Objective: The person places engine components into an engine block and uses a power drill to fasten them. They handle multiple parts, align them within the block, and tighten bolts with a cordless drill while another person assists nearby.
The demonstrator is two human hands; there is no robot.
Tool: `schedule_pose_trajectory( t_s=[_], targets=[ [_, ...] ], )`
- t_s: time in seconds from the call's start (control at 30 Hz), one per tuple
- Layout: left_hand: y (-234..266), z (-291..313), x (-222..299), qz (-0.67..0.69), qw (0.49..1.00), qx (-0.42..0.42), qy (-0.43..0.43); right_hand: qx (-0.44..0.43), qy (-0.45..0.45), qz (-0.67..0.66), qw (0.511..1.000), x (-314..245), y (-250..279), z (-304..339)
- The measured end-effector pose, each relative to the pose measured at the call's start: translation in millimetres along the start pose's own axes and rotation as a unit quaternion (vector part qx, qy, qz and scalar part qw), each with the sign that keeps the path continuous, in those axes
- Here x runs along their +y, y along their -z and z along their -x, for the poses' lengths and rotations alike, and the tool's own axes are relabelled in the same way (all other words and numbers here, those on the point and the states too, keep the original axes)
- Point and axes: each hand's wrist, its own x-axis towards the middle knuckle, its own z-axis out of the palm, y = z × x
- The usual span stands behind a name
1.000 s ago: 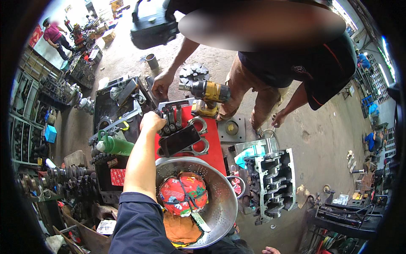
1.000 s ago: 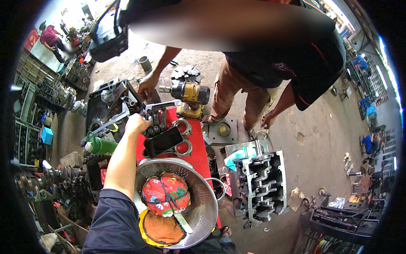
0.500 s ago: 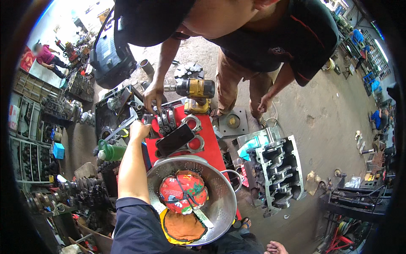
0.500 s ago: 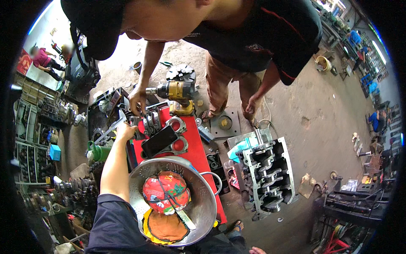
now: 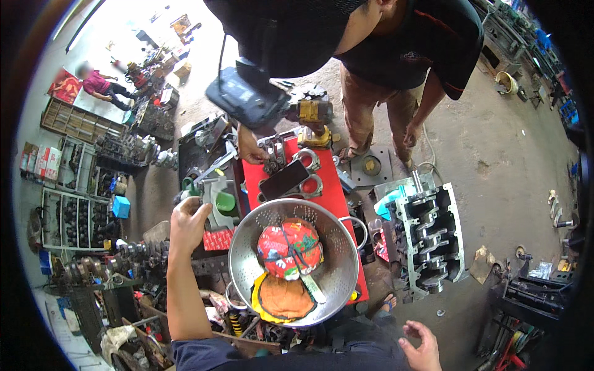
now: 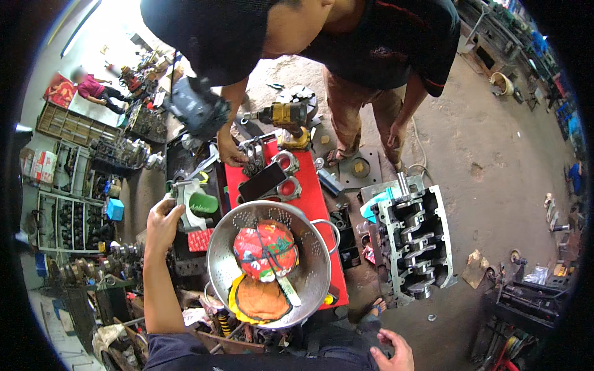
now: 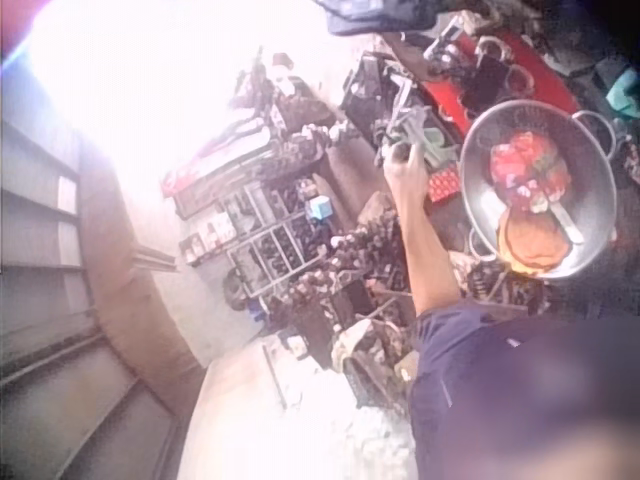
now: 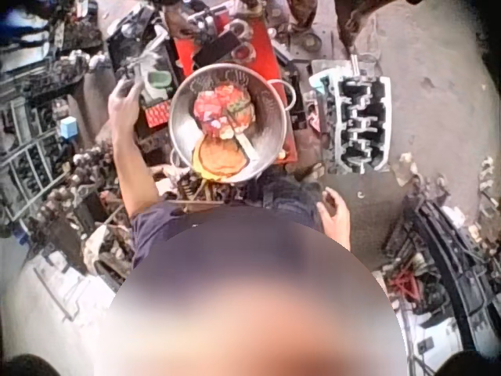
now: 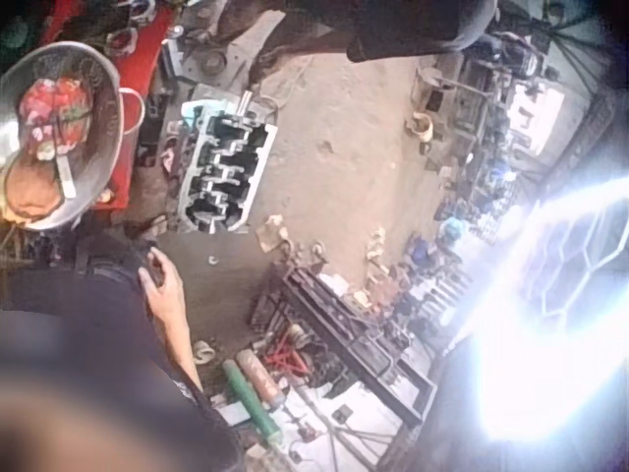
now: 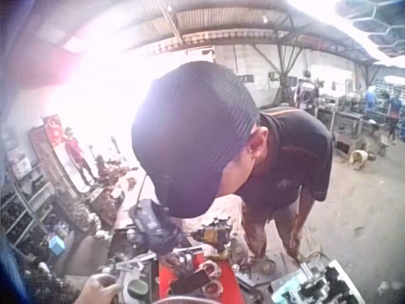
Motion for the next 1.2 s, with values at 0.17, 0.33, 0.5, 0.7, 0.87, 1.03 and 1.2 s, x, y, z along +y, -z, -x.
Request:
schedule_pose_trajectory(
  t_s=[0.17, 0.33, 0.5, 0.7, 0.87, 1.03, 1.2],
  targets=[
    [16.6, 122.0, 66.6, 0.107, 0.99, -0.095, 0.004, -0.056, 0.14, 0.038, 0.988, 8.4, 33.4, -17.2],
    [-0.6, 232.1, 135.0, 0.216, 0.961, -0.174, -0.005, -0.083, 0.235, 0.054, 0.967, 29.8, 101.2, -14.2],
    [-31.1, 331.3, 204.8, 0.266, 0.951, -0.158, -0.006, -0.066, 0.227, 0.041, 0.971, 95.7, 190.4, 7.6],
    [-82.7, 412.6, 277.1, 0.287, 0.947, -0.147, -0.014, -0.015, 0.226, -0.025, 0.974, 178.5, 276.7, 37.5],
    [-120.2, 453.6, 317.4, 0.201, 0.959, -0.18, -0.089, -0.001, 0.239, -0.043, 0.97, 188.8, 309.4, 47.4],
    [-183.6, 481.6, 339.7, -0.117, 0.895, -0.12, -0.414, -0.003, 0.427, 0.04, 0.903, 135.5, 317.5, 52.8],
    [-230.4, 499.4, 340.4, -0.069, 0.826, -0.201, -0.523, -0.005, 0.504, 0.054, 0.862, 85.2, 299.6, 60.1]
  ],
)
